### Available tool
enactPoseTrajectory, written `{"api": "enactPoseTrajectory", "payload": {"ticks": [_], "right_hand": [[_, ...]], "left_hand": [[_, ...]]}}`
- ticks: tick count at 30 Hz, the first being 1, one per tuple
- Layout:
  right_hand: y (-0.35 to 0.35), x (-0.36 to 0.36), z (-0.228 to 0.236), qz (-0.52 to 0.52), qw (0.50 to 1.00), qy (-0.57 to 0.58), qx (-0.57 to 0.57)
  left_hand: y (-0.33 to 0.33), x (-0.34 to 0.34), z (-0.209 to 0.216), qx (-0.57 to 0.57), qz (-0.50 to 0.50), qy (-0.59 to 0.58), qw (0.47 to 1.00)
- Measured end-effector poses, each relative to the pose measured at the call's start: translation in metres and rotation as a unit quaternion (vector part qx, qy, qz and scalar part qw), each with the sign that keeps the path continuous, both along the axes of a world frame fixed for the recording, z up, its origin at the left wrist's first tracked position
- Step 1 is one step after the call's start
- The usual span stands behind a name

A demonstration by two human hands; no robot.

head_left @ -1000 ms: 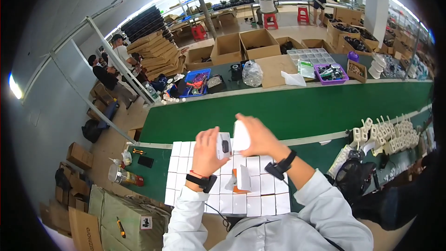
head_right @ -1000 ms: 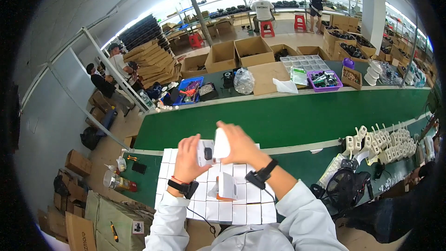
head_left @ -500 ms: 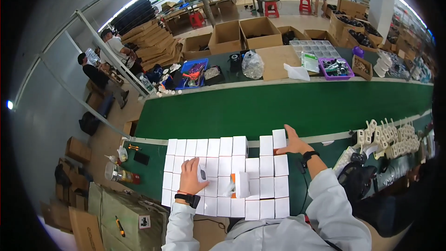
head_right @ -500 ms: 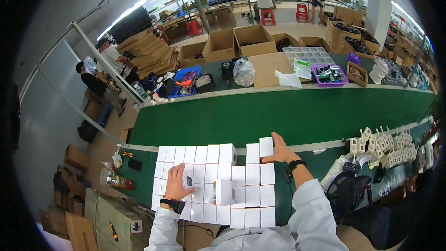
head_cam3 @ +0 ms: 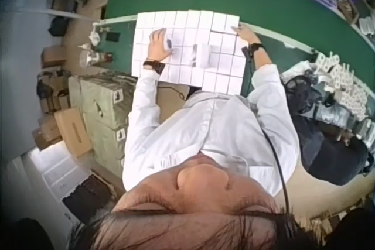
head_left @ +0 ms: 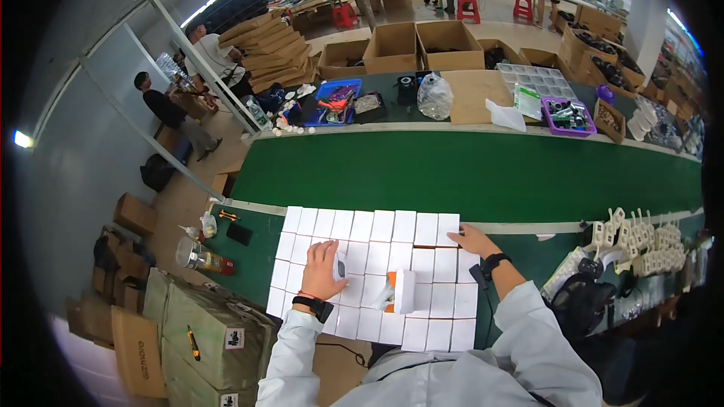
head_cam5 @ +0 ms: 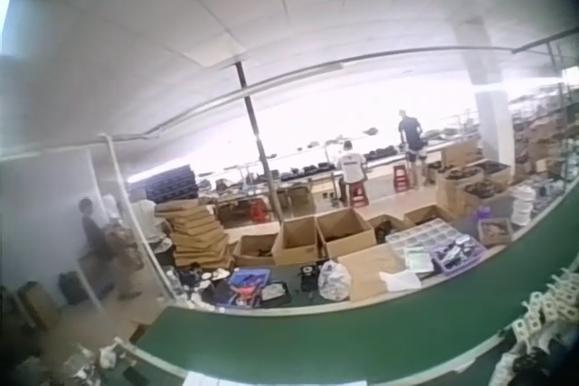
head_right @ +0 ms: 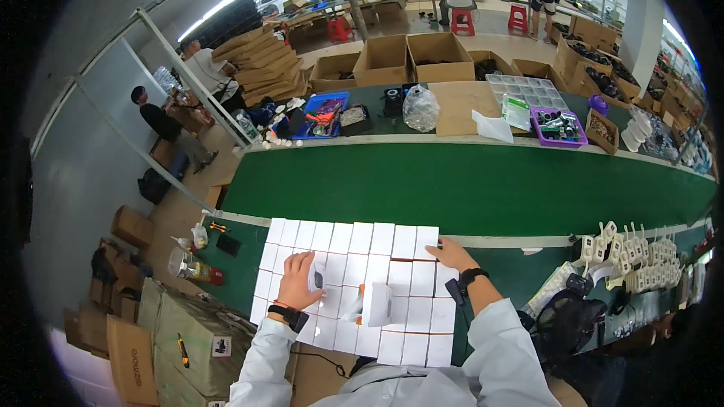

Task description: Packing small white product boxes into a large shipping carton.

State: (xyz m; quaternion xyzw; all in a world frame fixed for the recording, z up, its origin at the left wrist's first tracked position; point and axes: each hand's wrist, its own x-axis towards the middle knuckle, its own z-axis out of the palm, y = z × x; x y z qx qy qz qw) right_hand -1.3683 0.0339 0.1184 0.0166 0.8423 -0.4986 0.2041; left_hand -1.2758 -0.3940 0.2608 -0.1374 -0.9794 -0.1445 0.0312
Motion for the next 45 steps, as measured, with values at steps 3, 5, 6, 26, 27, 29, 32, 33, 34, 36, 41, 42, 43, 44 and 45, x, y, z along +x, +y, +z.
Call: {"api": "enactPoseTrajectory", "payload": {"ticks": [3,5,6,26,27,29,32,33,34,36,41,42,43,44,45], "right_hand": [[-0.030,-0.002,0.030,0.042,0.995,0.030,0.082],[0.000,0.000,0.000,0.012,0.989,0.047,0.139],[0.009,0.000,-0.011,0.003,0.981,0.059,0.187],[-0.056,0.090,0.236,0.088,0.895,0.433,-0.056],[-0.044,0.091,0.232,0.065,0.899,0.432,-0.028],[-0.023,0.069,0.191,-0.015,0.928,0.362,-0.088],[0.023,0.046,0.129,-0.033,0.933,0.350,-0.079],[0.033,0.042,0.105,-0.038,0.939,0.329,-0.092],[0.038,0.037,0.088,-0.041,0.945,0.308,-0.104],[0.033,0.031,0.070,-0.043,0.959,0.274,-0.062],[0.048,0.015,-0.001,-0.061,0.961,0.267,0.041],[0.044,0.016,-0.003,-0.057,0.962,0.264,0.038],[0.039,0.017,-0.002,-0.051,0.980,0.177,-0.074],[0.033,0.018,0.000,-0.045,0.978,0.085,-0.183],[0.036,0.018,0.000,-0.045,0.979,0.083,-0.182]], "left_hand": [[-0.014,0.011,0.005,-0.017,0.002,0.019,1.000],[0.005,-0.003,0.012,-0.031,-0.053,0.009,0.998],[0.005,-0.007,0.014,-0.030,-0.061,0.012,0.998],[0.157,0.024,0.167,0.217,-0.265,0.139,0.929],[0.159,0.027,0.166,0.223,-0.273,0.141,0.925],[0.138,0.039,0.154,0.268,-0.247,0.093,0.926],[0.100,0.060,0.124,0.264,-0.148,0.103,0.948],[0.090,0.070,0.116,0.255,-0.110,0.092,0.956],[0.076,0.078,0.099,0.259,-0.078,0.079,0.960],[0.048,0.099,0.069,0.258,-0.032,0.064,0.963],[0.019,0.132,0.032,0.272,0.082,0.010,0.959],[0.014,0.140,0.025,0.266,0.100,0.008,0.959],[0.006,0.150,0.015,0.263,0.107,0.008,0.959],[-0.002,0.160,0.002,0.252,0.121,0.005,0.960],[-0.006,0.167,-0.012,0.242,0.129,0.002,0.962]]}}
